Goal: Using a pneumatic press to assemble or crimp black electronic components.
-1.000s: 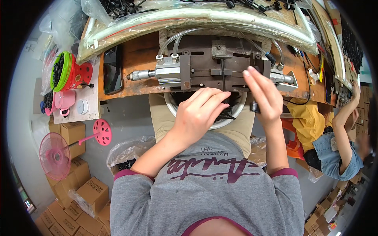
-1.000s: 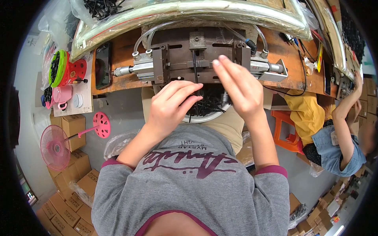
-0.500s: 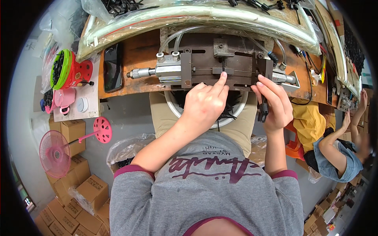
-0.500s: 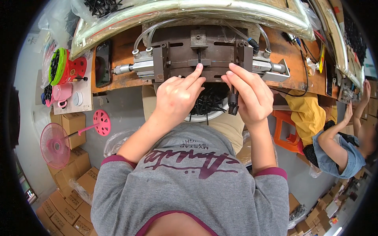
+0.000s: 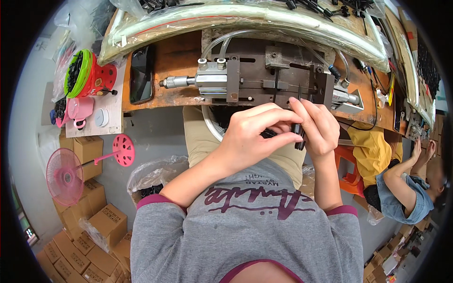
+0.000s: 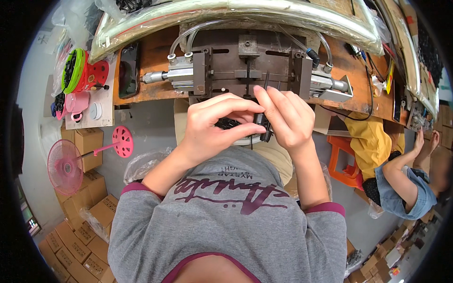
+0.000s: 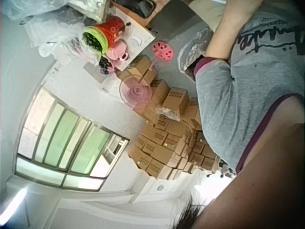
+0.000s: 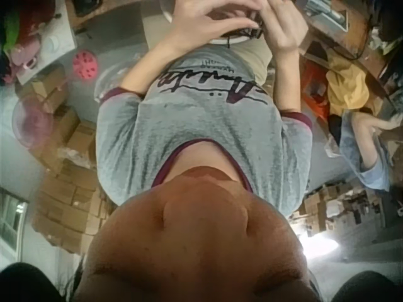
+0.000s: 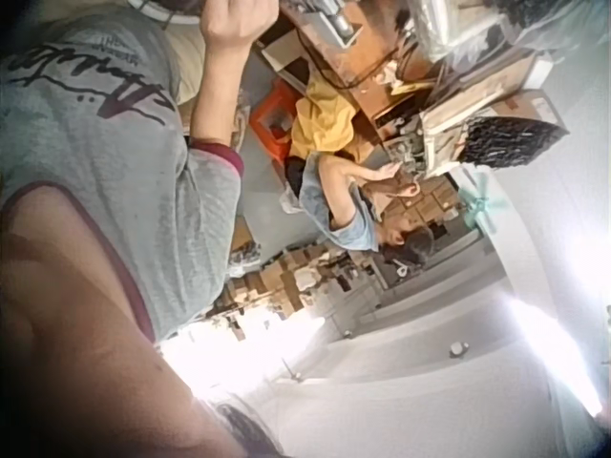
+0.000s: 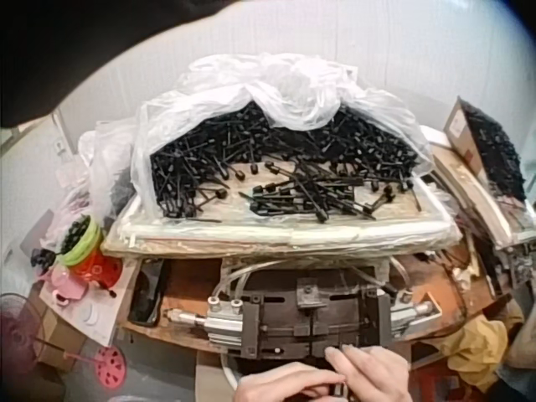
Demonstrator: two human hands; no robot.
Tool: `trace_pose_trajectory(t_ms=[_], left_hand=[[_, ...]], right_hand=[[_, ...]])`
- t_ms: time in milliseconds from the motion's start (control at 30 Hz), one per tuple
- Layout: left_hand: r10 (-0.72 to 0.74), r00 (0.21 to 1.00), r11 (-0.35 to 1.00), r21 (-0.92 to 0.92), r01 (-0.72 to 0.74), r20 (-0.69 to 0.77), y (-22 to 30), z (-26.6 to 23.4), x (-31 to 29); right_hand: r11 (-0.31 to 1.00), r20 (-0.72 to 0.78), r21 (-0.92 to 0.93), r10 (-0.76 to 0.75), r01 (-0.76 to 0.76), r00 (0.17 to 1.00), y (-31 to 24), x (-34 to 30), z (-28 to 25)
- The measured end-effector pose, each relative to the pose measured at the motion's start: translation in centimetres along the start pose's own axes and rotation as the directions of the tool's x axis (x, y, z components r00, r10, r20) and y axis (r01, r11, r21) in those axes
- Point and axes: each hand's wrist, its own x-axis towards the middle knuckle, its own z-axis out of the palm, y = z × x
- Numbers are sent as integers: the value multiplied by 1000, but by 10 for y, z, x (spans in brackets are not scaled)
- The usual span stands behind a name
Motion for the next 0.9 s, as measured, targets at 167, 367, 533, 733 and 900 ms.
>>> trace_pose_trajectory(t_ms=[167,367,533,733,900], left_hand=[[183,982,919,365,-153,-49,-17,-1,-8],[284,958,654,720,-231,50,-47,9,-8],[238,967,585,781,-219,93,-46,12,-2],[218,970,571,792,-215,106,-45,10,2],[157,975,570,792,-217,154,-36,4,5]], right_hand=[[976,-48,93,203,-198,978,3,0,-4],[781,-46,429,520,-453,853,6,-11,-15],[554,57,687,605,-471,794,-9,-10,-18],[510,29,719,658,-473,753,-20,-2,-16],[758,88,373,544,-534,834,-20,-1,-24]])
